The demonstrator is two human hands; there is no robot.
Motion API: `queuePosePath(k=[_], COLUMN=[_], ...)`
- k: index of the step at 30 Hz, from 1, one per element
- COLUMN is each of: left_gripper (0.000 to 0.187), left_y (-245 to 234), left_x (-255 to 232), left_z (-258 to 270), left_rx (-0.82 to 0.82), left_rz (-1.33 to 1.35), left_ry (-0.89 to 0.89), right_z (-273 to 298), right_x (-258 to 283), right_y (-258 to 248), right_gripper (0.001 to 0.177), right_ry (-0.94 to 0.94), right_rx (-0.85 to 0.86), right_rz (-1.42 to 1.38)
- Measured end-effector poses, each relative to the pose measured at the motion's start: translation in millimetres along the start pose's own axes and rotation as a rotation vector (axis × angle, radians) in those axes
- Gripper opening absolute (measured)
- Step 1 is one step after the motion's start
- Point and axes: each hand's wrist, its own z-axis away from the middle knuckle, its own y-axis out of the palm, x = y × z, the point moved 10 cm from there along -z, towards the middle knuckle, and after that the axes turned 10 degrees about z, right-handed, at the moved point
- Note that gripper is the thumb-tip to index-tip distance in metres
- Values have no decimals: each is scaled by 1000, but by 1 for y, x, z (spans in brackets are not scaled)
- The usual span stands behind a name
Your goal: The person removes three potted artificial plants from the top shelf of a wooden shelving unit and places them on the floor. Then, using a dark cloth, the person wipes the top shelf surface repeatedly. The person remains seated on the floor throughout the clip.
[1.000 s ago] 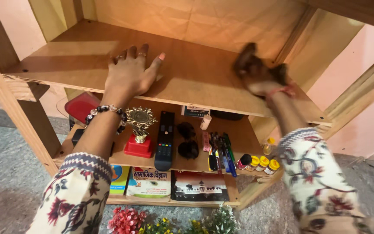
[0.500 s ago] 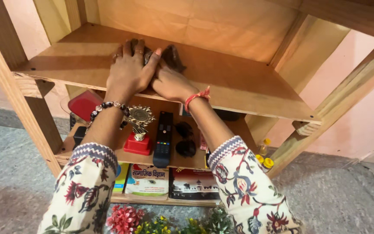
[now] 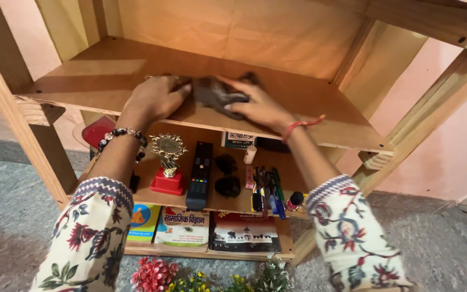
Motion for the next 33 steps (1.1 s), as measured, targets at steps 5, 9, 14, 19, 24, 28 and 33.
queuePosePath(k=[5, 9, 14, 19, 24, 28, 33], left_gripper=[49, 54, 63, 67, 71, 75, 79], left_y=[6, 9, 8, 9, 6, 2, -7], left_x=[11, 24, 18, 24, 24, 21, 3], left_z=[-6, -6, -7, -7, -6, -3, 3], left_rx=[31, 54, 18, 12, -5, -11, -26], left_rz=[-128, -123, -155, -127, -87, -40, 79], left_ry=[-28, -149, -79, -134, -149, -174, -66], right_z=[67, 132, 161, 144, 63, -10, -61], right_x=[-88, -133, -199, -175, -130, -50, 26], right_y=[-89, -152, -173, -146, -75, 22, 80], right_gripper=[46, 45, 75, 70, 63, 38, 54], right_ry=[231, 321, 743, 775, 462, -43, -15], right_rx=[-178, -342, -219, -185, -47, 17, -116], right_rz=[417, 1125, 744, 683, 748, 1078, 635])
